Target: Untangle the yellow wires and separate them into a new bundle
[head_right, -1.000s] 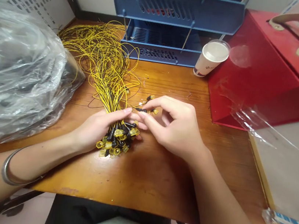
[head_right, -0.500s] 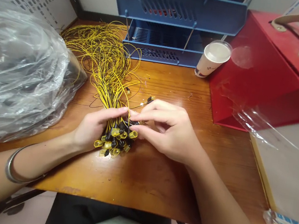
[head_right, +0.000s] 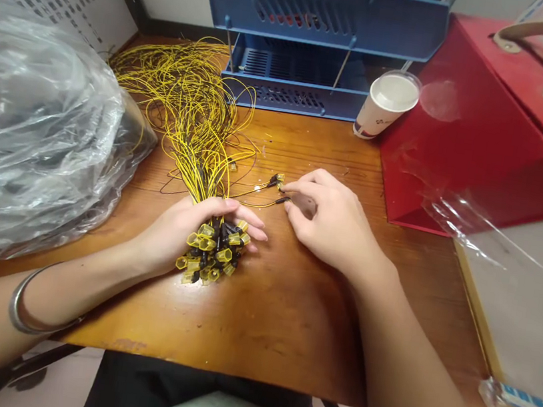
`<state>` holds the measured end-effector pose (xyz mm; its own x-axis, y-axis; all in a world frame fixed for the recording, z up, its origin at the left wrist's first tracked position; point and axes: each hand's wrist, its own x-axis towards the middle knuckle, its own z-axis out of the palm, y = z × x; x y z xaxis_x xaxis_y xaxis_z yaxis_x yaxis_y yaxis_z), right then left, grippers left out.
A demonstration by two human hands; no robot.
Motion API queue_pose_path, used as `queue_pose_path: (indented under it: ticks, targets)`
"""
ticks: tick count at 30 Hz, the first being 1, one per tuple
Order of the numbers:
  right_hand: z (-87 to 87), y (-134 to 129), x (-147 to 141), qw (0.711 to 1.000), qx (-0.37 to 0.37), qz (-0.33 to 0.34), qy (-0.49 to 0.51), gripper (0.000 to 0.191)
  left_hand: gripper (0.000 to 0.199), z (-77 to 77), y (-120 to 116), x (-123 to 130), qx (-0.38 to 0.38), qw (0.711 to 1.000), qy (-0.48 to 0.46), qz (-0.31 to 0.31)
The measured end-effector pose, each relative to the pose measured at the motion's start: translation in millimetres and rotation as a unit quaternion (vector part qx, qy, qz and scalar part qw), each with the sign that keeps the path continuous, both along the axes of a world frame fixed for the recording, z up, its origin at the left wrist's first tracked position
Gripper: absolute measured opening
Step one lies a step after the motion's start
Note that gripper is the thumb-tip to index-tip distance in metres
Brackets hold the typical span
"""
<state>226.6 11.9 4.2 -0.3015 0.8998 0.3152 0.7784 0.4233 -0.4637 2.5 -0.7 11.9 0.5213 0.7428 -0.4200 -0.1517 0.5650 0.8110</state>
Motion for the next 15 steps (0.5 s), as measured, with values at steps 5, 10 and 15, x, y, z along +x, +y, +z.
queue_pose_path:
  ticks: [5,10,15]
  targets:
    - [-10.9,3,2,0.998,-0.036,-0.003,-0.055,0.011,0.035,-1.0,1,0,0.0,1.0,-0.002,-0.003]
    - [-3.7,1,-3,0.997,-0.048,-0.028,0.054,0.008,0.036,-0.9,1,1,-0.01,1.0,0.0,0.002]
    - [7.8,-13,-27,0.967,0.002,-0.088,0.237,0.015,0.038,0.8,1,2,-0.017,1.0,-0.002,0.003]
